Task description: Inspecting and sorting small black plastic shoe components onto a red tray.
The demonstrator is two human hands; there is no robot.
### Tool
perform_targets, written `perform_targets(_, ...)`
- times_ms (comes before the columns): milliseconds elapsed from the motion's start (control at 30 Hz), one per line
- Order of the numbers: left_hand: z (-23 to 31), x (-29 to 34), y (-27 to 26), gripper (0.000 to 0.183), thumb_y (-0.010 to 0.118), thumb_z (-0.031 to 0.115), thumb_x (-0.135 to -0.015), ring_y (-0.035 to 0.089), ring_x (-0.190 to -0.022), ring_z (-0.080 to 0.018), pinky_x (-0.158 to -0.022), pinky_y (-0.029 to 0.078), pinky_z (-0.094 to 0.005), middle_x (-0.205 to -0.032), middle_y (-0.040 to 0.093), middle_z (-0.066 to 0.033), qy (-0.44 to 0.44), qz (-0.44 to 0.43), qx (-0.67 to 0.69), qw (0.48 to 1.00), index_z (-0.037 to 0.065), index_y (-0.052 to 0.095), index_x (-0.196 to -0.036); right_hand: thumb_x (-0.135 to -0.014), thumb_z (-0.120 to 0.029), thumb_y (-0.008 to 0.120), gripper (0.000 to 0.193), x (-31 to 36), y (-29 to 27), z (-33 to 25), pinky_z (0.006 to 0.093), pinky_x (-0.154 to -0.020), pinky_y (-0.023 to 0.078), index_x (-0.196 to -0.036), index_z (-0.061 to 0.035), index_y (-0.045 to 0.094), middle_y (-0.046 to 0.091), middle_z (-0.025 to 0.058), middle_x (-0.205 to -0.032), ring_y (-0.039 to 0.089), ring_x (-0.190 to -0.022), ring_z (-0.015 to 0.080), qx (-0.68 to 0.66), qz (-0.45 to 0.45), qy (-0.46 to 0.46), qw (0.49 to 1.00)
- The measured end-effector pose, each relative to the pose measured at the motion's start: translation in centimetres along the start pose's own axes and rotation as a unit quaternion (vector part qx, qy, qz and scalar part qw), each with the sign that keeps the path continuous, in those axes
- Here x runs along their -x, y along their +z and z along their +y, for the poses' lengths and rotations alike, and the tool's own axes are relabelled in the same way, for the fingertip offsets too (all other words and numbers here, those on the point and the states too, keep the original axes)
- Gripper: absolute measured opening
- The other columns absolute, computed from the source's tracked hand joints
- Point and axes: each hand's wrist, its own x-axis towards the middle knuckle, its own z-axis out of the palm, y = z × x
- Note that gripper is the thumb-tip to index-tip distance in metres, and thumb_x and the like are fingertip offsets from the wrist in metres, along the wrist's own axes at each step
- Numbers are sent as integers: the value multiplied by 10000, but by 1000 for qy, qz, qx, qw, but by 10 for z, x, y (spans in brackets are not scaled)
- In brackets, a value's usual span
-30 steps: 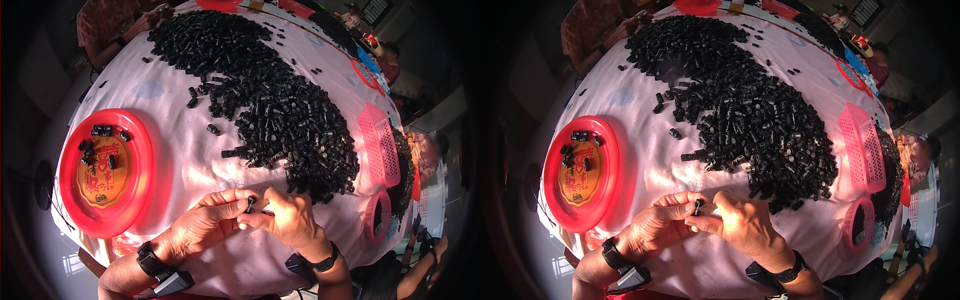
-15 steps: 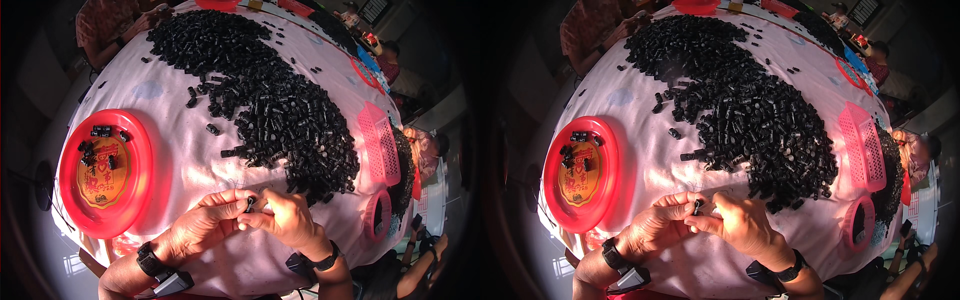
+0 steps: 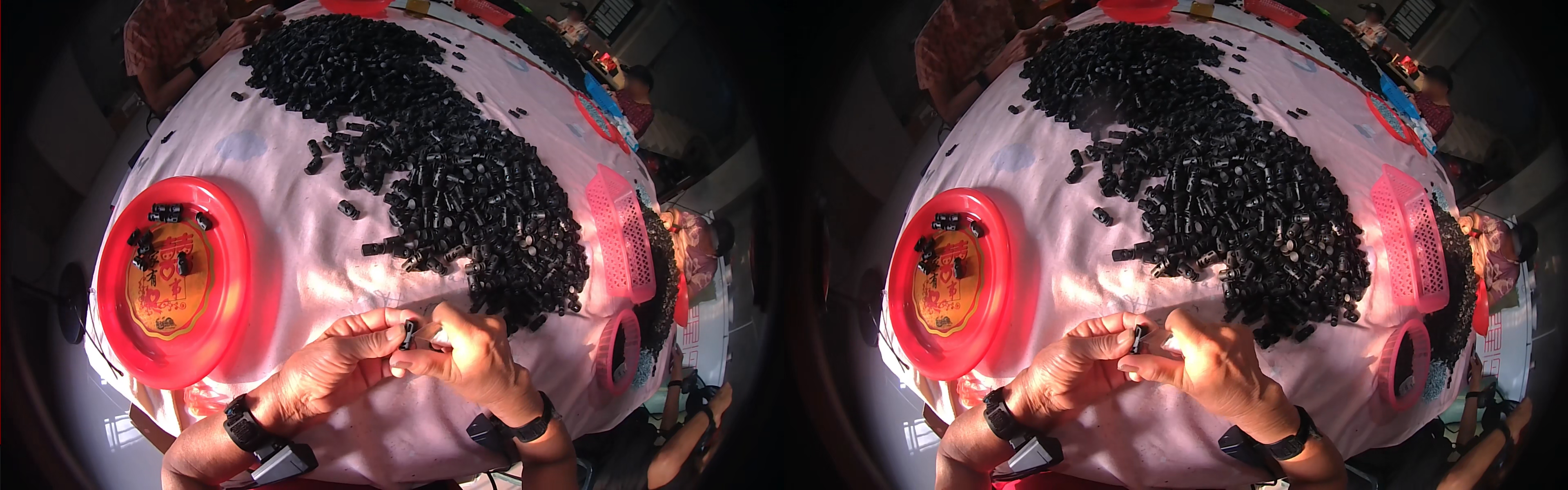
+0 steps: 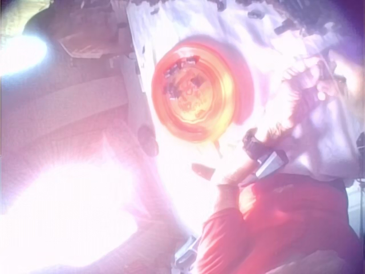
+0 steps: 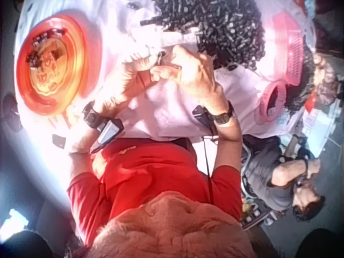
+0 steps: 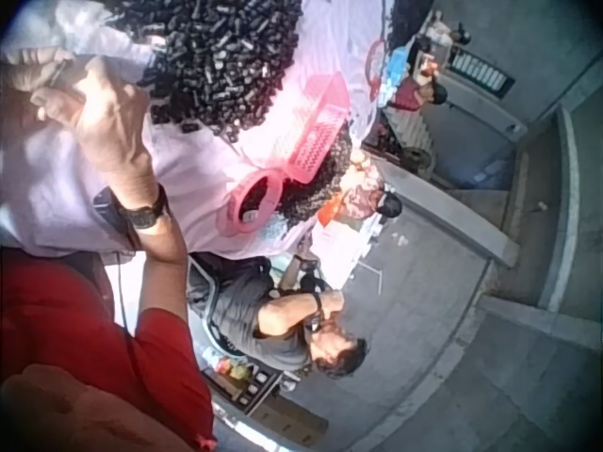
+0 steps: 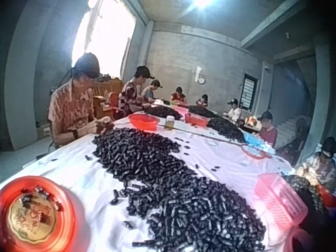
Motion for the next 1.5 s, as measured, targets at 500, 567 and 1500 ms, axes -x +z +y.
perform_targets(500, 2, 0, 2, 269, 596, 141, -983, 626, -900, -111, -838, 515, -263, -1067, 662, -31, -3, 4, -13, 1000, 28, 615, -1226, -776, -347, 831, 369, 6, -1, -3, 290, -495, 531, -817, -46, 621, 678, 76, -695, 695, -590, 194, -20, -9, 42, 999)
perform_targets(567, 4, 0, 2, 289, 598, 139, -984, 619, -857, -103, -821, 515, -255, -1047, 658, -26, -14, 8, -12, 1000, 28, 604, -1251, -802, -269, 812, 315, 2, -7, -11, 280, -525, 551, -896, -33, 627, 697, 80, -747, 708, -627, 177, -80, 13, 44, 996)
perform_targets(1500, 2, 3, 2, 239, 580, 174, -1003, 599, -970, -93, -906, 491, -266, -1061, 654, -16, 54, -53, -37, 996, 42, 630, -1196, -799, -233, 827, 335, 10, 4, -8, 279, -512, 550, -855, -30, 566, 671, 70, -686, 715, -625, 167, -163, 39, 15, 986)
